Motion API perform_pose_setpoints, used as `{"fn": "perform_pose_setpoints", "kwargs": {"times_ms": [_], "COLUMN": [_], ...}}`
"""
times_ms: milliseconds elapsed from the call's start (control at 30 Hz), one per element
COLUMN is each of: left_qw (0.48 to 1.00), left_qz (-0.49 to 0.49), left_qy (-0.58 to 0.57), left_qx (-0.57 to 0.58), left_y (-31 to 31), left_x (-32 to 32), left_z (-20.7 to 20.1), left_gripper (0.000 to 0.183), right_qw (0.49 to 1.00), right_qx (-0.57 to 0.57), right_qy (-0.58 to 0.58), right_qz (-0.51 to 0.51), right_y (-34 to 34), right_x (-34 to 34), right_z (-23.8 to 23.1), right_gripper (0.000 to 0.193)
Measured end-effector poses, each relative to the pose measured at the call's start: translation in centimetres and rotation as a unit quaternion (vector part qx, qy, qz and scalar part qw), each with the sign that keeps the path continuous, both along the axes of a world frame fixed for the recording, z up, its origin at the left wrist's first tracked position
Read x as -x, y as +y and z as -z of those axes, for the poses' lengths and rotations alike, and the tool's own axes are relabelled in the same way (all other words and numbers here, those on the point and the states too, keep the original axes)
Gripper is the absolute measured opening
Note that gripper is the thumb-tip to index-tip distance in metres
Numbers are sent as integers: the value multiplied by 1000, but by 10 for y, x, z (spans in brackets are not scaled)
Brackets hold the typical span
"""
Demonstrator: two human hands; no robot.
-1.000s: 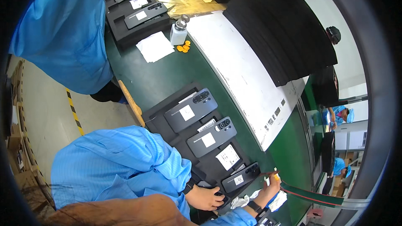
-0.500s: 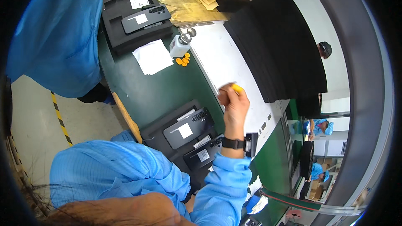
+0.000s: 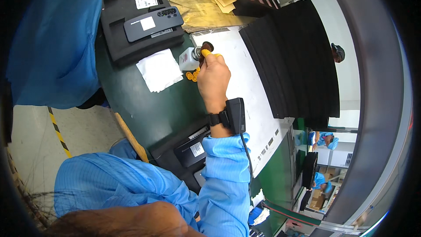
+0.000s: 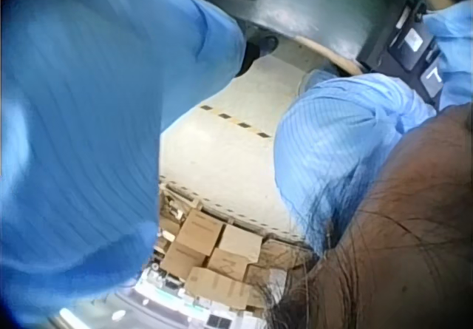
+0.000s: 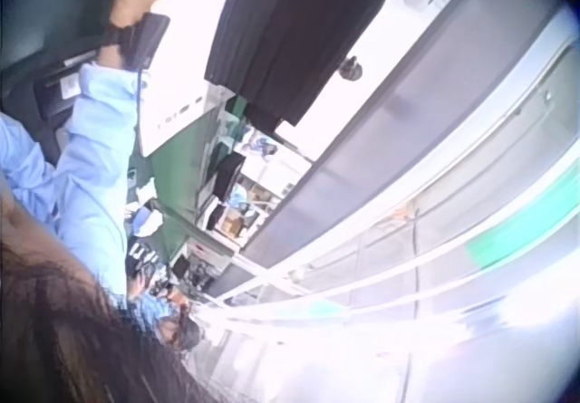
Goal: Cleaning and inspecting the backs of smartphones on an assembly line tray.
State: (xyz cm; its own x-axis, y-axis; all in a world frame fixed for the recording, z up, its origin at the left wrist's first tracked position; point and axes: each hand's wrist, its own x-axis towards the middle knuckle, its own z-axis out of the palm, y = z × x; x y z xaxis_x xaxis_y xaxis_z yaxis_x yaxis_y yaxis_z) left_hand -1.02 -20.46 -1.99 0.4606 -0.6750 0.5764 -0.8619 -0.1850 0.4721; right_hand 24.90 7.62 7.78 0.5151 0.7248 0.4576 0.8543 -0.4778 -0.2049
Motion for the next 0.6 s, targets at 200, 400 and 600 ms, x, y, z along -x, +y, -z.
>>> {"fn": "perform_pose_setpoints", "kwargs": {"times_ms": [200,400,600], "left_qw": [1000,1000,999], "left_qz": [-7,-11,-15], "left_qy": [13,23,33], "left_qx": [9,12,4], "left_y": [9,12,10], "left_x": [0,-1,-3], "left_z": [-3,-5,-4], "left_gripper": [28,28,27], "right_qw": [997,998,996], "right_qx": [63,53,38], "right_qy": [-39,-45,-77], "right_qz": [16,4,-14], "right_y": [7,7,7], "right_x": [9,3,0], "right_z": [0,5,5], "right_gripper": [18,18,12]}}
